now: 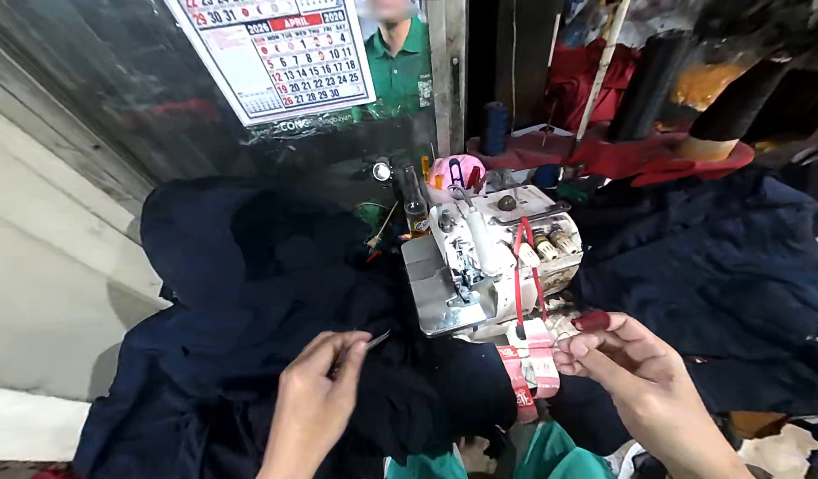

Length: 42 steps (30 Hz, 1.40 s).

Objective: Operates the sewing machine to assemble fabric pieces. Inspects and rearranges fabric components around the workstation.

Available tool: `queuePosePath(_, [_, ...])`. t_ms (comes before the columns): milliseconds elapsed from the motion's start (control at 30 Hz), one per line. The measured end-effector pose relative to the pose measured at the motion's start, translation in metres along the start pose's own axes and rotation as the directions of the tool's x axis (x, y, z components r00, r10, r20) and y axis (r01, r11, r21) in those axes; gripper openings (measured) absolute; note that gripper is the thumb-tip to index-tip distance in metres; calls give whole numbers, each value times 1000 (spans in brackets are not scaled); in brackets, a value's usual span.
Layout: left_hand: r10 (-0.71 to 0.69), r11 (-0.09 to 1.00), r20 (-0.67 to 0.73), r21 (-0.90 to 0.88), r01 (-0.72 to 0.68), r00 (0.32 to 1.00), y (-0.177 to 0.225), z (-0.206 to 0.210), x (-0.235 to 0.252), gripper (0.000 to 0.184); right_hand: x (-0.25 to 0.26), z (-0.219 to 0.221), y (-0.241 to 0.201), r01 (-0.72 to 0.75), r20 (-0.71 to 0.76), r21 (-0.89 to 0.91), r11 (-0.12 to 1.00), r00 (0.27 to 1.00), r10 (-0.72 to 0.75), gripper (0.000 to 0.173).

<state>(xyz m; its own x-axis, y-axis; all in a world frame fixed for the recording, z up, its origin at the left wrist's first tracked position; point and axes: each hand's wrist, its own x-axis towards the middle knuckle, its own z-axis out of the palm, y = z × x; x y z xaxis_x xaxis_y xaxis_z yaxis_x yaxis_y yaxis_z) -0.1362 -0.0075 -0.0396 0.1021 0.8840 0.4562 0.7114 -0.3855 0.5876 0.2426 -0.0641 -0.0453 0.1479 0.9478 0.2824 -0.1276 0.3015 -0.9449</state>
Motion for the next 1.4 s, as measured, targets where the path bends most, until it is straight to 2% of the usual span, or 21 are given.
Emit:
queuePosePath(67, [59,993,162,94,-75,985,3,25,2,27,-3,1,-11,-15,24,122,992,1000,12,29])
queuePosePath(133, [83,974,276,182,-137,958,-4,47,0,25,-6,4,-31,-28,-77,201,979,996,45,22])
queuePosePath(200, [130,966,246,188,-179,960,4,54,-3,23,-3,8,-53,-48,-295,155,987,951,93,16])
queuePosePath(267, [179,976,234,81,-203,956,37,58,-12,20,-1,7,-53,-52,-385,100,994,919,87,17])
queuePosePath(333, [248,967,293,-126,-220,923,77,68,-25,16,-3,16,-35,-49,-256,80,996,964,68,22])
queuePosePath(400, [364,898,312,-368,-241,878,112,79,-32,14,-3,27,-2,-35,80,133,991,997,25,24])
queuePosePath(467, [435,812,274,-530,-243,858,133,80,-32,13,-3,43,17,-115,362,167,979,931,47,25])
queuePosePath(533, [421,773,248,-601,-202,873,141,70,-27,12,-3,50,26,-198,546,191,961,836,63,30])
queuePosePath(633, [336,768,210,-626,-138,918,133,59,-24,13,-4,46,27,-279,701,213,936,712,53,35])
queuePosePath(700, [283,774,148,-618,-135,948,125,63,-26,14,-9,39,20,-319,720,166,933,686,107,30])
queuePosePath(733, [261,772,110,-620,-139,959,123,67,-26,14,-11,34,17,-329,703,148,933,698,135,29])
queuePosePath(800, [230,793,73,-593,-143,970,118,75,-29,16,-12,18,13,-323,602,174,930,783,159,28])
queuePosePath(867, [182,877,187,-474,-74,965,107,83,-38,23,-10,-2,1,-277,436,244,929,887,150,30])
queuePosePath(933, [117,931,391,-362,35,913,94,89,-52,30,-4,-22,-17,-178,220,297,938,969,114,29])
queuePosePath(1000, [188,880,521,-465,93,833,94,92,-62,27,3,-35,-31,-23,24,258,966,1000,18,24])
queuePosePath(1067, [302,764,544,-630,143,783,107,91,-66,21,2,-32,-32,46,-49,135,990,998,-40,24])
queuePosePath(1133, [390,682,493,-722,116,778,127,89,-60,17,-8,-8,-19,-2,66,53,999,998,-1,25])
queuePosePath(1200, [414,658,395,-753,31,820,143,83,-49,14,-24,22,2,-99,321,77,992,945,69,26])
queuePosePath(1267, [331,738,272,-671,-68,904,149,73,-36,14,-40,37,15,-231,527,83,969,836,155,33])
queuePosePath(1333, [195,853,139,-513,-98,971,134,65,-22,15,-44,37,15,-342,614,121,932,763,200,27])
queuePosePath(1400, [87,923,116,-384,-36,989,100,61,-14,18,-37,19,-3,-326,603,183,928,782,156,32])
